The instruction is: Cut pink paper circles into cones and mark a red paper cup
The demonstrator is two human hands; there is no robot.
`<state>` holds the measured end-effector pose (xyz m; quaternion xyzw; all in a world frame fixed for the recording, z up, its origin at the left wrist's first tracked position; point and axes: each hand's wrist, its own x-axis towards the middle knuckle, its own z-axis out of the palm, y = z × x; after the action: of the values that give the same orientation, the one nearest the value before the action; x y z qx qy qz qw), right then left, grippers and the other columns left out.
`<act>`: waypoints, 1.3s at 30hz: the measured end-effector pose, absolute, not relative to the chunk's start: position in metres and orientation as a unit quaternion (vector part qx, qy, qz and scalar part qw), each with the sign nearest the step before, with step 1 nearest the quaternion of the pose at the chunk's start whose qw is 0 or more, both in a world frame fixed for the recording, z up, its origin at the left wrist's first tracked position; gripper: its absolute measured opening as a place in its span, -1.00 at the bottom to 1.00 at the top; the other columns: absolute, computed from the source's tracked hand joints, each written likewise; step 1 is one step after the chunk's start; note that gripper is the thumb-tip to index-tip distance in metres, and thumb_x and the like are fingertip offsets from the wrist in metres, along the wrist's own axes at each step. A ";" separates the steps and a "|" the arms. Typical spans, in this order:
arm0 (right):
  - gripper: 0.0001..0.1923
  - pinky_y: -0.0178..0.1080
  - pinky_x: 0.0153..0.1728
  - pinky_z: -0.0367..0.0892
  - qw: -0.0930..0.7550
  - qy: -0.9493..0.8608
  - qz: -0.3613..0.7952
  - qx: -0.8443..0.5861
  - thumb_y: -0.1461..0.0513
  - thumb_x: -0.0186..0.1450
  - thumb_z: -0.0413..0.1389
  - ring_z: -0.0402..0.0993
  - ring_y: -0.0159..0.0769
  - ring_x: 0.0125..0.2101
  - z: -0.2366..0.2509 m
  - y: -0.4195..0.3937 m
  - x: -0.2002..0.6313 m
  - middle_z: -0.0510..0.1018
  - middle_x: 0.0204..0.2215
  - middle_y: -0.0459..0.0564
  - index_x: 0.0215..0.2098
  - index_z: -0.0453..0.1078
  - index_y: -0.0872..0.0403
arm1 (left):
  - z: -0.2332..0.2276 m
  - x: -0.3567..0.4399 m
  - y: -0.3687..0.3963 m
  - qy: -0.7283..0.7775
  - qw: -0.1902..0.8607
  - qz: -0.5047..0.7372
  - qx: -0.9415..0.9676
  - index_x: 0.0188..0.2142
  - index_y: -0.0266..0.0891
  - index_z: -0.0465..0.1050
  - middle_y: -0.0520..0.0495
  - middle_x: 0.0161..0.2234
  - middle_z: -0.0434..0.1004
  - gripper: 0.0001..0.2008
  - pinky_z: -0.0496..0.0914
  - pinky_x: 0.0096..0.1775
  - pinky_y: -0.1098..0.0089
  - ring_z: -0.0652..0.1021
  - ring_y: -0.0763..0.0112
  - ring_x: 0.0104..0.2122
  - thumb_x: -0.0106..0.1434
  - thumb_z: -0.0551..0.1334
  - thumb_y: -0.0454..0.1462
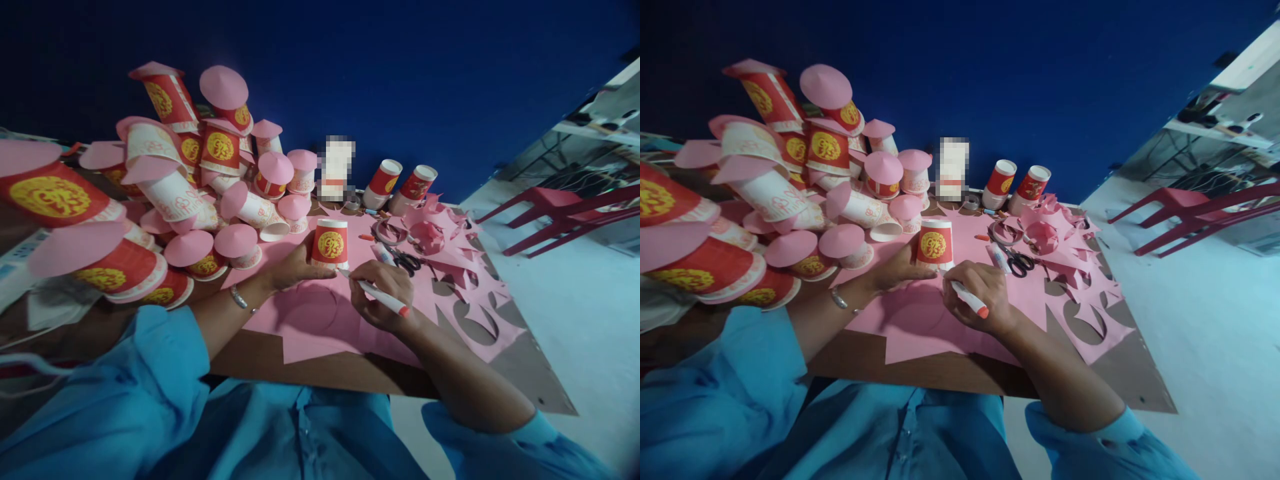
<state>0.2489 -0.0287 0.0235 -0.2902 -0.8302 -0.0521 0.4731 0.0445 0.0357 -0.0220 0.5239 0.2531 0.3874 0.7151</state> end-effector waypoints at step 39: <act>-0.86 -0.30 -0.43 0.49 0.504 -0.813 -0.061 -0.286 0.33 0.41 0.15 0.63 -0.33 -0.47 0.020 -0.026 0.248 0.65 -0.40 -0.08 -0.10 0.35 -0.02 | -0.025 0.043 0.041 0.258 0.645 0.439 0.570 0.38 -0.03 0.25 -0.25 0.28 0.45 0.03 0.36 0.28 -0.15 0.41 -0.21 0.32 -0.02 0.65 -0.10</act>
<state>0.2481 -0.0265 0.0204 -0.2861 -0.8127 -0.0606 0.5040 0.0432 0.0408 -0.0252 0.5700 0.2578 0.4393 0.6447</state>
